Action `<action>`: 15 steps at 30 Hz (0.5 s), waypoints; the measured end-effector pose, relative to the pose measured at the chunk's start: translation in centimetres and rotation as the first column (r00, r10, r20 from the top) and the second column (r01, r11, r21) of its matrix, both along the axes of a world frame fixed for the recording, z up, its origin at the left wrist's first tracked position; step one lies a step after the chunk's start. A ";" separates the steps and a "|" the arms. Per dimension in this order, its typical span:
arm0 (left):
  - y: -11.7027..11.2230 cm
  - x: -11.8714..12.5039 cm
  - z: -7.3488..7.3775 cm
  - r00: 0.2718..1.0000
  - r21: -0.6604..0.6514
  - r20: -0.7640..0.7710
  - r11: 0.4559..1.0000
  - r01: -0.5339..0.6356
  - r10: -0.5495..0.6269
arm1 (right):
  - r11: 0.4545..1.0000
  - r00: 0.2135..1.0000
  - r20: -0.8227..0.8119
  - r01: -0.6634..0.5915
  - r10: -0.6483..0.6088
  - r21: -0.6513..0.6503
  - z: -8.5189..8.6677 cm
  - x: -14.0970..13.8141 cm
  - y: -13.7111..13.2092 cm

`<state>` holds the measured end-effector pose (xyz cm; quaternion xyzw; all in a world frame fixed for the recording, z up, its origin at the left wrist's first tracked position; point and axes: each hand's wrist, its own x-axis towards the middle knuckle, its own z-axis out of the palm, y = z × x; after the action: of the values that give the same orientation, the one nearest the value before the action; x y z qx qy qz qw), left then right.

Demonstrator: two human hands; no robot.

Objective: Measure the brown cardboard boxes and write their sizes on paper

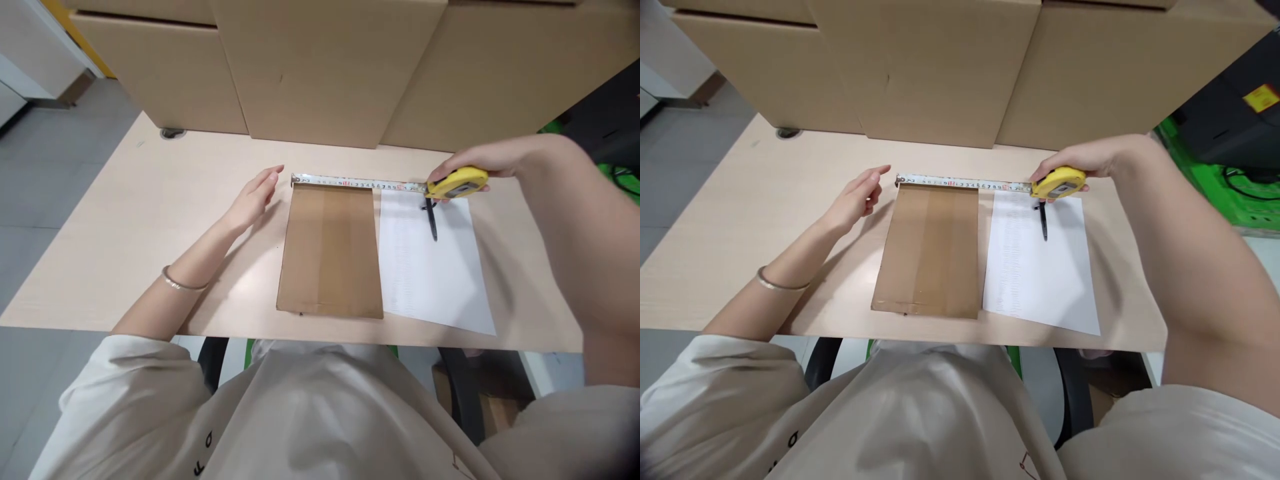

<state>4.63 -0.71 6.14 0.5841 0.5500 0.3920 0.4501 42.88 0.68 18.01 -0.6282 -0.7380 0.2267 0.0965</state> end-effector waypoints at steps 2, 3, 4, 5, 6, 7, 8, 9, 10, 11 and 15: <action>1.3 1.2 -0.1 0.998 -0.067 0.059 0.997 0.042 -0.038 | 1.000 1.000 -0.005 0.022 -0.022 0.013 -0.1 -0.8 -0.8; 1.7 1.7 -0.2 0.994 -0.094 0.095 0.994 0.062 -0.053 | 0.999 1.000 -0.007 0.030 -0.030 0.017 -0.3 -0.8 -0.9; 1.9 2.0 -0.3 0.988 -0.116 0.135 0.990 0.084 -0.068 | 0.999 1.000 -0.007 0.031 -0.031 0.008 -0.5 -0.7 -0.8; 2.1 2.2 -0.3 0.981 -0.133 0.178 0.986 0.103 -0.079 | 0.999 1.000 0.000 0.028 -0.028 -0.028 -0.9 -0.2 -0.4; 2.1 2.4 -0.4 0.972 -0.146 0.218 0.982 0.122 -0.088 | 0.994 1.000 0.018 0.027 -0.025 -0.110 -1.2 0.4 0.2; 2.2 2.4 -0.5 0.963 -0.159 0.254 0.977 0.139 -0.096 | 0.974 0.999 0.043 0.035 -0.026 -0.224 -1.6 1.2 1.0; 2.2 2.4 -0.5 0.954 -0.172 0.283 0.973 0.155 -0.102 | 0.933 0.997 0.071 0.051 -0.028 -0.355 -2.0 2.1 1.8; 2.2 2.4 -0.6 0.946 -0.187 0.307 0.968 0.169 -0.106 | 0.872 0.994 0.099 0.080 -0.036 -0.482 -2.4 3.0 2.7; 2.2 2.4 -0.6 0.939 -0.202 0.326 0.963 0.179 -0.107 | 0.831 0.993 0.111 0.098 -0.044 -0.548 -2.8 3.9 3.4; 2.3 2.5 -0.7 0.934 -0.213 0.341 0.959 0.187 -0.107 | 0.803 0.992 0.117 0.106 -0.045 -0.586 -3.2 4.7 4.1; 2.4 2.8 -1.1 0.919 -0.215 0.382 0.958 0.188 -0.095 | 0.825 0.995 0.094 0.074 -0.026 -0.560 -4.3 6.5 4.8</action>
<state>7.39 1.68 5.04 0.4782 0.4564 0.3892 0.6416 49.41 5.46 13.67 -0.6567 -0.6250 0.4054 -0.1175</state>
